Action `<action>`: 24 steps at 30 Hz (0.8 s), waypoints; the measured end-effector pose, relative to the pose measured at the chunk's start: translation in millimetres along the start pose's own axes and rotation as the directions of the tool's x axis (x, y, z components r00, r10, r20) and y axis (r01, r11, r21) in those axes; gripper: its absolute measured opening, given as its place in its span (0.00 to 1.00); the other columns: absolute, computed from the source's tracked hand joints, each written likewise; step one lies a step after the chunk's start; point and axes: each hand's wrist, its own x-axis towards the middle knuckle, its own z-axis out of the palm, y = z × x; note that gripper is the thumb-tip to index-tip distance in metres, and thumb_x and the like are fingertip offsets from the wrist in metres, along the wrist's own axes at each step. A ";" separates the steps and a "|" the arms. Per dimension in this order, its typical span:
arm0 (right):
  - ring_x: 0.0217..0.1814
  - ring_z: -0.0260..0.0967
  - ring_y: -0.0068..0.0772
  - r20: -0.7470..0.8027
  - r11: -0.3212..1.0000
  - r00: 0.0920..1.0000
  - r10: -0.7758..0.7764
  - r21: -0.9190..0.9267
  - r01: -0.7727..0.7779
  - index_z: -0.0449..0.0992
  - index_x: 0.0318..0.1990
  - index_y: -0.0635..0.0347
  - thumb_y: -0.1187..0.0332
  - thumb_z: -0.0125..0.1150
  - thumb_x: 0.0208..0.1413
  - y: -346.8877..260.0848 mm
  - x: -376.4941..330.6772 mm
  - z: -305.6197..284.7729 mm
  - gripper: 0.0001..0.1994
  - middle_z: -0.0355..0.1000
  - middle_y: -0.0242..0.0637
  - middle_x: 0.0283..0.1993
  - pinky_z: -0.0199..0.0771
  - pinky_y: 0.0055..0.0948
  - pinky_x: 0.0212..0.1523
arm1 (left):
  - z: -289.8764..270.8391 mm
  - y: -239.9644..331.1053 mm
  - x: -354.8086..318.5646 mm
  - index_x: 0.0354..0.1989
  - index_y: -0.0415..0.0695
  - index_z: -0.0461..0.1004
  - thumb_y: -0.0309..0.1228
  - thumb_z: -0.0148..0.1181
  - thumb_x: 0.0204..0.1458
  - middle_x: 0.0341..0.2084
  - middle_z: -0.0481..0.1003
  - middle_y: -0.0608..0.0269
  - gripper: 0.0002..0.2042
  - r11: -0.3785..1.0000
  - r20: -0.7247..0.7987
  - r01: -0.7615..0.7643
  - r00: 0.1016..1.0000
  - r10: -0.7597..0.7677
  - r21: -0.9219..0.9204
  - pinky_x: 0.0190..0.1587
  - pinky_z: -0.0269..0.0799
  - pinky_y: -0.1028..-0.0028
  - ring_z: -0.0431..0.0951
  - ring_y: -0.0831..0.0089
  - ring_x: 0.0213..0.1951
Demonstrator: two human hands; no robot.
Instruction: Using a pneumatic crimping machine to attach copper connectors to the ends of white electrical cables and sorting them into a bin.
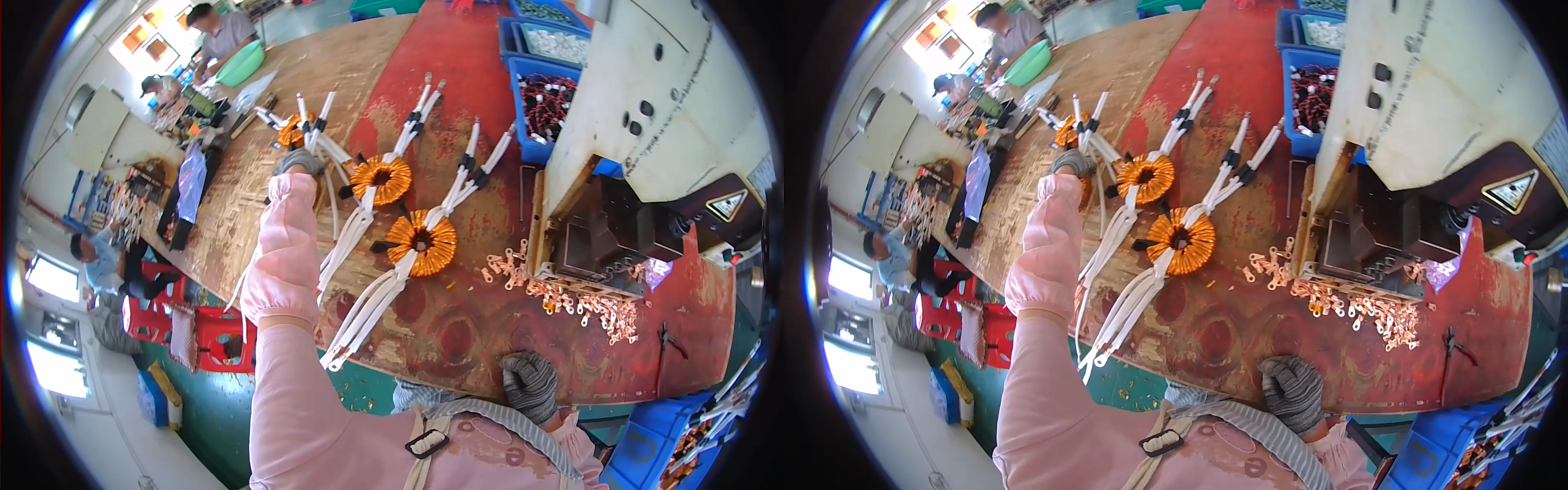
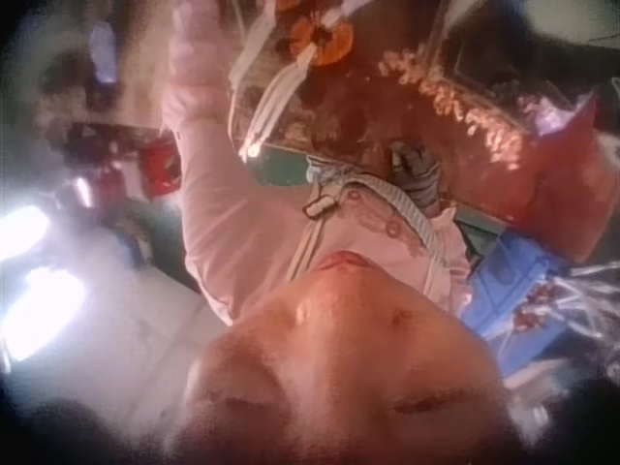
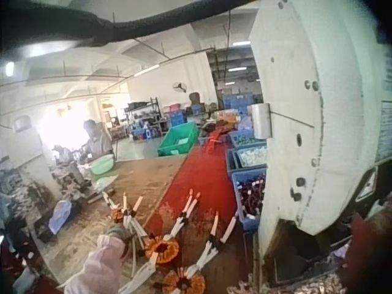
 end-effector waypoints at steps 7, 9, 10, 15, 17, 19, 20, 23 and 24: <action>0.31 0.70 0.43 -0.009 1.000 1.000 0.019 0.011 -0.019 0.73 0.31 0.58 0.76 0.59 0.42 0.9 -0.7 -4.1 0.06 0.72 0.40 0.31 0.72 0.35 0.32 | -49.6 0.9 -48.3 0.44 0.45 0.72 0.49 0.49 0.48 0.41 0.73 0.47 0.22 0.998 -0.110 -0.052 0.992 0.055 0.031 0.47 0.67 0.58 0.73 0.52 0.45; 0.32 0.70 0.42 -0.010 1.000 1.000 0.001 0.023 -0.001 0.74 0.31 0.58 0.75 0.59 0.42 0.8 -3.3 -4.0 0.06 0.72 0.40 0.31 0.71 0.34 0.33 | -66.5 -27.6 -74.8 0.40 0.46 0.72 0.50 0.49 0.47 0.34 0.74 0.46 0.21 0.991 -0.355 -0.136 0.926 0.129 0.007 0.42 0.68 0.58 0.74 0.49 0.39; 0.32 0.70 0.42 -0.003 0.999 1.000 -0.010 0.046 0.011 0.74 0.31 0.58 0.76 0.59 0.43 0.2 -2.0 -4.1 0.06 0.72 0.40 0.31 0.71 0.34 0.33 | -84.7 -51.4 -79.6 0.40 0.44 0.70 0.51 0.46 0.49 0.34 0.74 0.43 0.22 0.990 -0.344 -0.144 0.929 0.137 0.005 0.42 0.68 0.57 0.74 0.47 0.38; 0.34 0.70 0.40 0.115 0.938 0.991 0.068 0.330 -0.103 0.74 0.32 0.58 0.76 0.58 0.44 -13.5 5.5 -2.9 0.06 0.72 0.39 0.31 0.71 0.31 0.35 | -216.8 -115.5 -161.9 0.34 0.38 0.72 0.60 0.45 0.48 0.23 0.72 0.43 0.30 0.961 -0.709 -0.250 0.655 0.260 0.121 0.35 0.67 0.59 0.74 0.49 0.29; 0.35 0.70 0.41 0.163 0.929 0.976 -0.144 0.362 0.077 0.73 0.35 0.58 0.74 0.59 0.44 -36.4 31.0 -0.3 0.08 0.71 0.40 0.33 0.71 0.31 0.36 | -295.4 -137.1 -218.5 0.41 0.42 0.69 0.51 0.45 0.53 0.33 0.73 0.44 0.23 0.955 -0.595 -0.283 0.784 0.178 -0.088 0.36 0.68 0.62 0.73 0.52 0.35; 0.39 0.70 0.42 0.184 0.884 0.922 -0.341 0.398 0.247 0.71 0.42 0.57 0.68 0.60 0.45 -69.1 61.6 6.4 0.14 0.70 0.42 0.38 0.71 0.33 0.37 | -351.8 -192.5 -262.0 0.38 0.40 0.71 0.52 0.53 0.49 0.30 0.72 0.60 0.24 0.773 -0.700 -0.631 0.520 0.489 0.070 0.35 0.67 0.74 0.70 0.71 0.31; 0.40 0.70 0.43 0.209 0.895 0.899 -0.384 0.324 0.307 0.70 0.46 0.57 0.65 0.61 0.45 -84.9 77.9 5.4 0.19 0.70 0.43 0.40 0.71 0.33 0.38 | -350.8 -210.3 -255.5 0.40 0.40 0.70 0.51 0.53 0.50 0.32 0.72 0.59 0.24 0.696 -0.669 -0.709 0.572 0.475 -0.113 0.36 0.67 0.74 0.70 0.71 0.32; 0.42 0.70 0.38 0.025 0.740 0.805 -0.593 0.410 0.533 0.63 0.54 0.57 0.63 0.69 0.37 -140.8 111.5 26.3 0.33 0.69 0.41 0.45 0.71 0.31 0.43 | -383.8 -251.7 -297.9 0.44 0.41 0.68 0.50 0.53 0.50 0.36 0.71 0.57 0.24 0.509 -0.529 -0.701 0.712 0.462 -0.499 0.40 0.67 0.73 0.70 0.70 0.36; 0.43 0.69 0.37 -0.008 0.715 0.790 -0.613 0.419 0.559 0.62 0.54 0.58 0.61 0.69 0.38 -152.7 115.1 29.3 0.34 0.68 0.41 0.45 0.70 0.31 0.44 | -379.0 -247.5 -298.8 0.45 0.41 0.67 0.49 0.53 0.50 0.37 0.71 0.57 0.24 0.441 -0.534 -0.695 0.718 0.446 -0.567 0.41 0.67 0.73 0.70 0.70 0.37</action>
